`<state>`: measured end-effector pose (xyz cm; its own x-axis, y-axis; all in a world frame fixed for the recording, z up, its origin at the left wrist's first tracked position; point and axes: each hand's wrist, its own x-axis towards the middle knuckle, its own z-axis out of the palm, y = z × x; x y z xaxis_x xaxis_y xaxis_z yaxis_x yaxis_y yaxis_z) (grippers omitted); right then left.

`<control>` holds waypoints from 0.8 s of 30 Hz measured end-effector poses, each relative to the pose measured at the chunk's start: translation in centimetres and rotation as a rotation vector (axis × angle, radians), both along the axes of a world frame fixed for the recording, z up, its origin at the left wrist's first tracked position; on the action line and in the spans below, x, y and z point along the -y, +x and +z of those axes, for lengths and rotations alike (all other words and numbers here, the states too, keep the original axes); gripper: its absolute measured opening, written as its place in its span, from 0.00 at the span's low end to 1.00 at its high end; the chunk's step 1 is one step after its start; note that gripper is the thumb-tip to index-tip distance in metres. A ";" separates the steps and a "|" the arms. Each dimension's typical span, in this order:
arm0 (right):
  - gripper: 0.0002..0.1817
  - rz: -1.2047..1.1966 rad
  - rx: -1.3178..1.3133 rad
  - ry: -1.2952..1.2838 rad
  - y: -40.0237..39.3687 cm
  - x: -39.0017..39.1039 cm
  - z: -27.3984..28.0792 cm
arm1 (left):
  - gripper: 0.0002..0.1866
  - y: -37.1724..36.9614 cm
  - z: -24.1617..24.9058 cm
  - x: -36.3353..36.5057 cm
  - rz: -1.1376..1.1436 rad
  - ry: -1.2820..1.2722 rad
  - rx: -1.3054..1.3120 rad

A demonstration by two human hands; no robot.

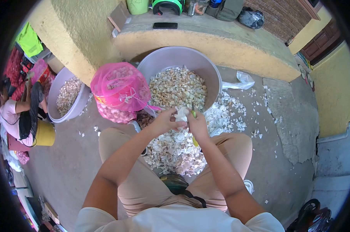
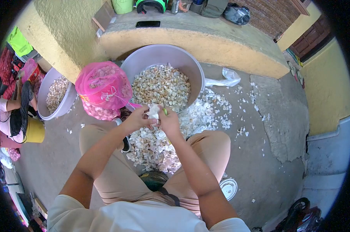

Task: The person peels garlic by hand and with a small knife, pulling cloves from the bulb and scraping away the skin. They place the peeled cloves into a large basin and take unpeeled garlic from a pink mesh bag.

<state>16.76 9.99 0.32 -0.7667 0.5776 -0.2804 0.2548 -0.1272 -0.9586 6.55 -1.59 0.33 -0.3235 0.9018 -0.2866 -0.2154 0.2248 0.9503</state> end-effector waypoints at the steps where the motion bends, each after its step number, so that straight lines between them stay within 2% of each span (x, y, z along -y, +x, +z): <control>1: 0.15 0.019 -0.034 0.125 0.0 0.0 -0.4 | 0.27 0.0 0.1 0.0 0.011 0.025 0.018; 4: 0.14 -0.066 -0.075 0.211 -0.3 -0.1 -0.4 | 0.28 -0.1 0.6 0.2 0.049 0.052 0.060; 7: 0.14 -0.135 0.075 -0.073 0.1 -1.8 0.5 | 0.29 -0.5 0.5 0.5 0.074 -0.012 0.081; 10: 0.16 -0.096 0.250 -0.086 0.6 -3.5 -0.3 | 0.30 -1.3 0.0 0.9 0.083 -0.042 0.064; 13: 0.18 0.402 0.551 0.708 1.2 -4.1 -2.2 | 0.30 -1.4 -0.1 1.0 0.123 -0.028 0.059; 16: 0.21 0.586 0.612 0.739 2.4 -3.5 -2.5 | 0.29 -1.7 -0.1 1.2 0.082 -0.028 0.131; 19: 0.24 0.452 0.456 0.694 2.3 -3.6 -2.5 | 0.29 -1.6 0.4 1.2 0.087 -0.018 0.170; 22: 0.24 0.337 0.368 0.252 1.7 -4.6 -2.4 | 0.29 -1.5 0.8 1.1 0.078 0.029 0.169; 24: 0.22 0.280 0.296 0.268 1.9 -4.5 -1.5 | 0.29 -1.5 0.0 0.9 0.084 0.111 0.141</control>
